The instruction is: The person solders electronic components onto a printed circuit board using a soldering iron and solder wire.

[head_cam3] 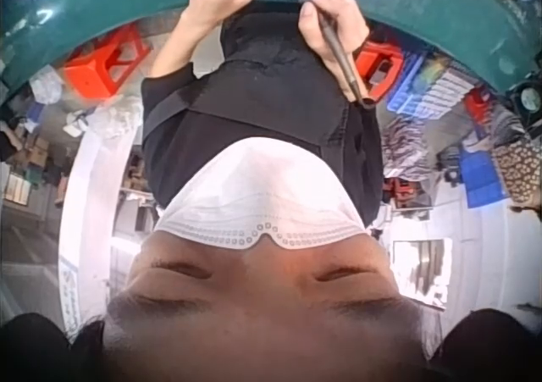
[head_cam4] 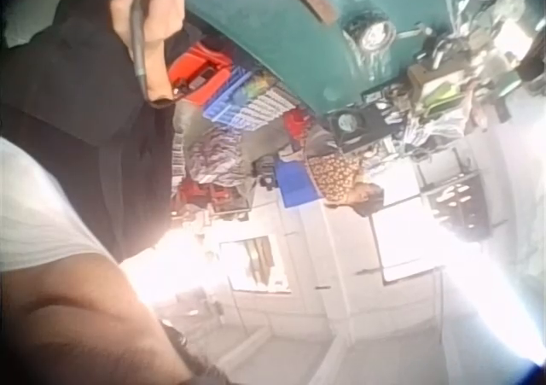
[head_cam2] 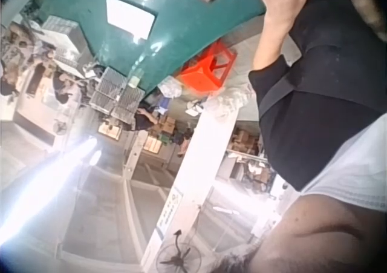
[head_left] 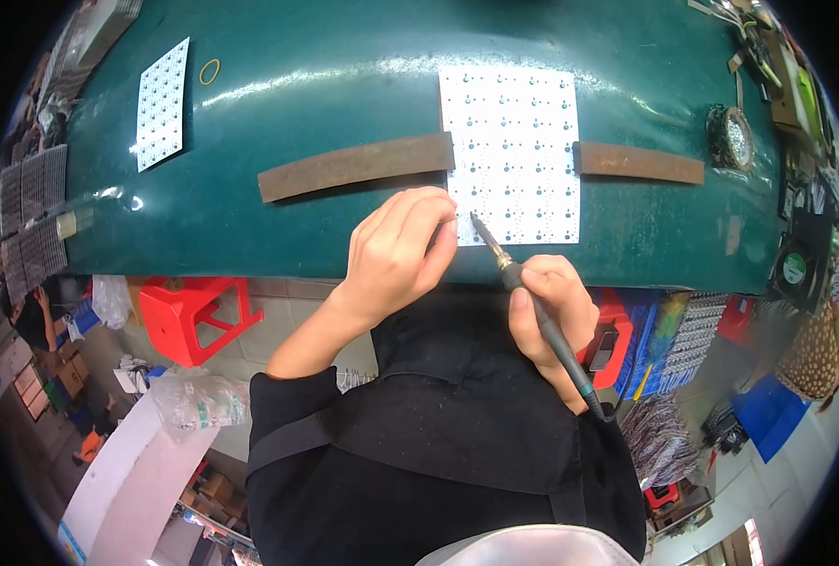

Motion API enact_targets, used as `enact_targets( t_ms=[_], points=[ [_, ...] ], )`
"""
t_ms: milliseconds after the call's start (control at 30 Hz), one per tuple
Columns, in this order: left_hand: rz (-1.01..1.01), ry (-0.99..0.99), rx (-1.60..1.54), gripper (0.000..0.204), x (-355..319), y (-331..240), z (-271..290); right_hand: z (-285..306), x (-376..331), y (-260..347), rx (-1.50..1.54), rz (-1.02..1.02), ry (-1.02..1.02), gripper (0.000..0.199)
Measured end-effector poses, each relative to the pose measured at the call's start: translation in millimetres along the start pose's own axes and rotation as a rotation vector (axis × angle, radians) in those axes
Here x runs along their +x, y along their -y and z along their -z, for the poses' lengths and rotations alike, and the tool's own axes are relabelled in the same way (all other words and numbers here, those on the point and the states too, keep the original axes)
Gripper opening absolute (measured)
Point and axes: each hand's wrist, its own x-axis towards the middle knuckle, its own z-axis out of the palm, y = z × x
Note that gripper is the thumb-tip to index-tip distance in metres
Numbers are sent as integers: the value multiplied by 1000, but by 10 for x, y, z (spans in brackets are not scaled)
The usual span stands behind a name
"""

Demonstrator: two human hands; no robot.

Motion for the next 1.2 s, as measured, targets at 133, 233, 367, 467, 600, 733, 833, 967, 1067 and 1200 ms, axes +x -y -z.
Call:
enact_targets(
  t_ms=[133,233,367,467,600,733,833,967,1067,1200],
  points=[
    [-21,-29,35,16,5,-4,-39,-16,-6,-14,19,-62,20,19],
    [-22,-41,42,17,1,-11,-54,-29,2,-39,21,-1,8,19],
    [14,-54,-21,17,2,-5,-53,-21,-7,-21,22,-28,6,19],
    [-3,-55,22,18,7,-17,-62,-12,-11,-4,7,-57,18,19],
    [-22,-39,66,18,0,-56,-50,-37,2,-33,-10,38,-1,20],
    [16,19,45,18,-29,-93,-32,-21,-26,-12,4,34,12,20],
    [22,25,35,17,-58,-103,-13,15,-73,32,-5,-12,12,19],
    [-27,-10,27,16,-92,-103,-10,73,-112,43,5,26,24,19],
    [61,-38,-61,16,-137,-131,-27,78,-147,64,21,10,29,19],
    [98,0,-66,15,-175,-141,-32,57,-155,61,21,-29,19,19]
  ],
)
